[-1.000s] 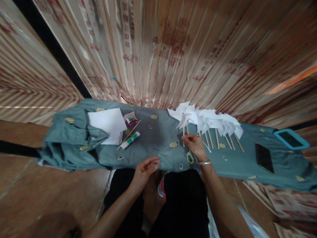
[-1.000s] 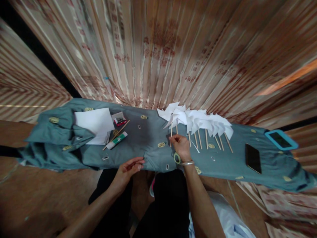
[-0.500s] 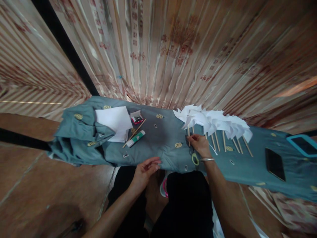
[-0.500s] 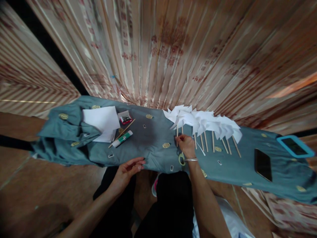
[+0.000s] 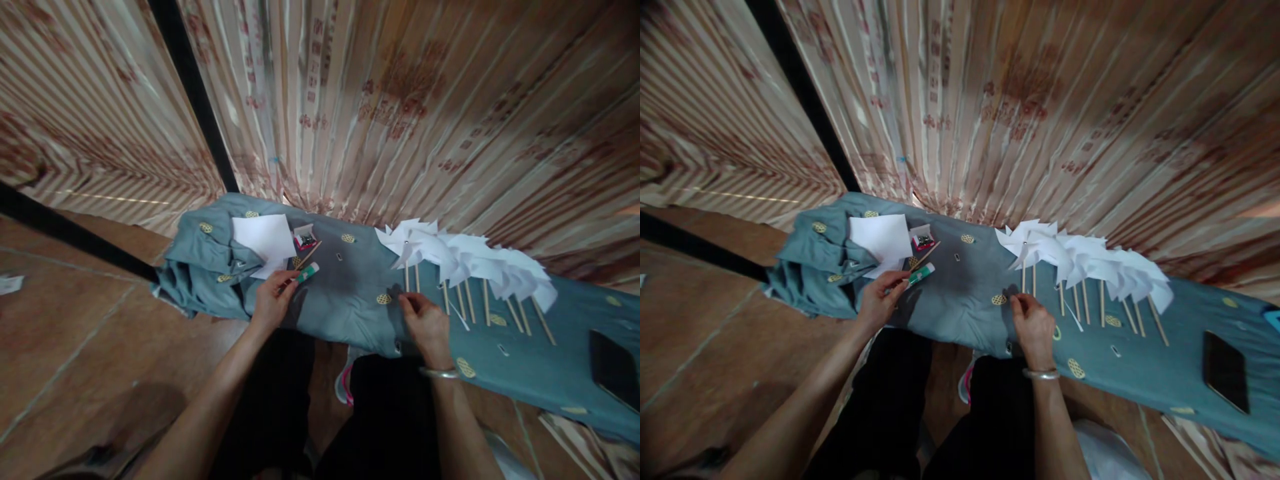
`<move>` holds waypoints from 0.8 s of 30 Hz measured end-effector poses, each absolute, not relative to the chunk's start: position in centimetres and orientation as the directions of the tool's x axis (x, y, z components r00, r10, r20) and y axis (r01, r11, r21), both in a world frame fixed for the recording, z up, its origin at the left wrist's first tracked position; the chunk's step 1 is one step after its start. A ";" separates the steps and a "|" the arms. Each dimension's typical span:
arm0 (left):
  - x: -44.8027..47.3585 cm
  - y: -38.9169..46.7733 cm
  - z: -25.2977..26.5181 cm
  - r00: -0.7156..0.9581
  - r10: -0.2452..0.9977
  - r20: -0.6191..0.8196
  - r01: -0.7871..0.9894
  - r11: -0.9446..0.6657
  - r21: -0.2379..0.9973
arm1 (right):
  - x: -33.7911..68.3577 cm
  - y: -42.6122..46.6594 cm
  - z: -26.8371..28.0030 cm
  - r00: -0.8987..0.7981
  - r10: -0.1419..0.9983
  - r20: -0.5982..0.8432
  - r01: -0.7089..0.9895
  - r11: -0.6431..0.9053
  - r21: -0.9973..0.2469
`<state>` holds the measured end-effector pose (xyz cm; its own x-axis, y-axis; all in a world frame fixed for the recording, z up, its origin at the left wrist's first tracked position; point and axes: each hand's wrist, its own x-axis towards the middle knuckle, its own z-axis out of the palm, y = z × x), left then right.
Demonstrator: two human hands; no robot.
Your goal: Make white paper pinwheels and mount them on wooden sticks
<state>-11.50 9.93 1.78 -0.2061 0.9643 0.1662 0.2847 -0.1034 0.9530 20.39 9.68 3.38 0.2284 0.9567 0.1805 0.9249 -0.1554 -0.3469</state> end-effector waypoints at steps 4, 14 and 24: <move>-12.7 11.2 1.8 -0.141 0.963 0.231 0.476 -0.138 0.869 | 18.1 8.8 3.6 0.173 0.977 0.125 0.910 -0.110 -0.401; -14.6 14.5 2.7 -0.048 0.946 0.321 0.872 -0.117 0.476 | 13.4 8.6 3.9 -0.030 0.999 0.045 0.877 0.048 -0.478; -14.0 17.5 2.3 -0.031 0.958 0.284 0.914 -0.088 0.396 | 13.1 8.3 2.9 -0.044 0.999 -0.015 0.867 0.030 -0.497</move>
